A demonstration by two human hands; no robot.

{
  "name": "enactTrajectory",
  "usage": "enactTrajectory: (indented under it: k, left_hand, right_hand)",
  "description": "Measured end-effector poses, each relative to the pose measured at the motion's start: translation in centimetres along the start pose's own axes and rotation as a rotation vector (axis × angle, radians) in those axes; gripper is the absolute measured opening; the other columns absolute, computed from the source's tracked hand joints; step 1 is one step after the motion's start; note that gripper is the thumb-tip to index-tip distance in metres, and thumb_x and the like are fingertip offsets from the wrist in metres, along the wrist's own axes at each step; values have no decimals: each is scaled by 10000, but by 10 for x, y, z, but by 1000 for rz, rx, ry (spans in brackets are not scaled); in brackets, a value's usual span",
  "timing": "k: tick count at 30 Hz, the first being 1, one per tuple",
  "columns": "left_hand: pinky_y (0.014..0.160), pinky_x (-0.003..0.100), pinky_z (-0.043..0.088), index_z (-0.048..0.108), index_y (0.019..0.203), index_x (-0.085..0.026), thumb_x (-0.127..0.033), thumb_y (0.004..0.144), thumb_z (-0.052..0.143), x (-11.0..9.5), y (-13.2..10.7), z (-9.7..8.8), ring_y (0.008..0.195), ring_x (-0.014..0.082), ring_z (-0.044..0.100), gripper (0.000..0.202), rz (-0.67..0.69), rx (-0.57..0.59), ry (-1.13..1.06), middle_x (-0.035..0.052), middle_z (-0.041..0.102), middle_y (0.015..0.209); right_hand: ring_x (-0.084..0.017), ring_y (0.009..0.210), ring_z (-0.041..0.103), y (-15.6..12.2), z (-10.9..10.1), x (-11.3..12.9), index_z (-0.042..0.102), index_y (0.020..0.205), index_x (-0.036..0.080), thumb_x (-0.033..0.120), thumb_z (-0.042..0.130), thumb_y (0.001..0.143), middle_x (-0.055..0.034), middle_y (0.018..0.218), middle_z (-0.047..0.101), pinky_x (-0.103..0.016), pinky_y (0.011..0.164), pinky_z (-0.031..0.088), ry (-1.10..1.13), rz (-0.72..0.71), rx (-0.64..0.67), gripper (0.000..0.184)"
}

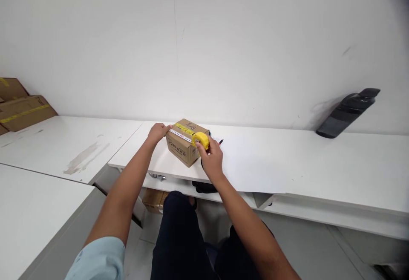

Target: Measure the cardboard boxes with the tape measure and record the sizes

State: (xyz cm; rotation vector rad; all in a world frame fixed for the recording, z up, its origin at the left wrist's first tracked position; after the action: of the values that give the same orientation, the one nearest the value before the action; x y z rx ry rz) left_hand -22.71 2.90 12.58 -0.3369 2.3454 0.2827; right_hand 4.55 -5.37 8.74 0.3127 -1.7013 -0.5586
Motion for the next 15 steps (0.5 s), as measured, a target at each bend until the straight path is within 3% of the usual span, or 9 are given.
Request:
enactTrajectory:
  k: [3,9,12,15]
  left_hand:
    - [606,279,366,553,642,-193,-520,783,657,-2,-2,4,672,180,580,371,-14,-46,14,58,653,711]
    - [601,279,396,555,624,-187,-513,742,712,-2,1,5,706,201,628,380,-55,-39,-78,68,669,695]
    - [611,280,419,559,633,-174,-505,754,719,1,5,-12,721,202,648,387,-85,-22,-128,80,688,713]
    - [649,283,443,575,688,-155,-499,826,666,3,9,-46,764,186,646,382,-111,-79,-184,91,706,799]
  right_hand:
    - [-203,841,582,4,9,-2,663,1187,188,510,591,876,-76,990,665,-319,738,482,12,3,-10,454]
    - [-159,685,503,-9,-11,0,679,1175,167,517,636,838,-34,851,640,-296,666,451,-25,29,54,488]
    - [-149,658,503,-17,-37,5,700,1156,179,522,675,801,-30,837,666,-295,649,461,9,72,47,494]
    - [-152,660,538,-38,-89,-5,712,1144,185,544,748,728,-40,875,698,-296,620,480,124,204,-76,551]
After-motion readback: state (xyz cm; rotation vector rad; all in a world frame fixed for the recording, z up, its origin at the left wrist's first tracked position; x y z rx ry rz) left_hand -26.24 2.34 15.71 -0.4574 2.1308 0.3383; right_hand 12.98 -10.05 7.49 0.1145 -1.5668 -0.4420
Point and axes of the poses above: each hand's wrist, its own y-axis towards the middle knuckle, its own z-axis out of the palm, x = y × z, the point moved 4 cm from there along y, towards the middle knuckle
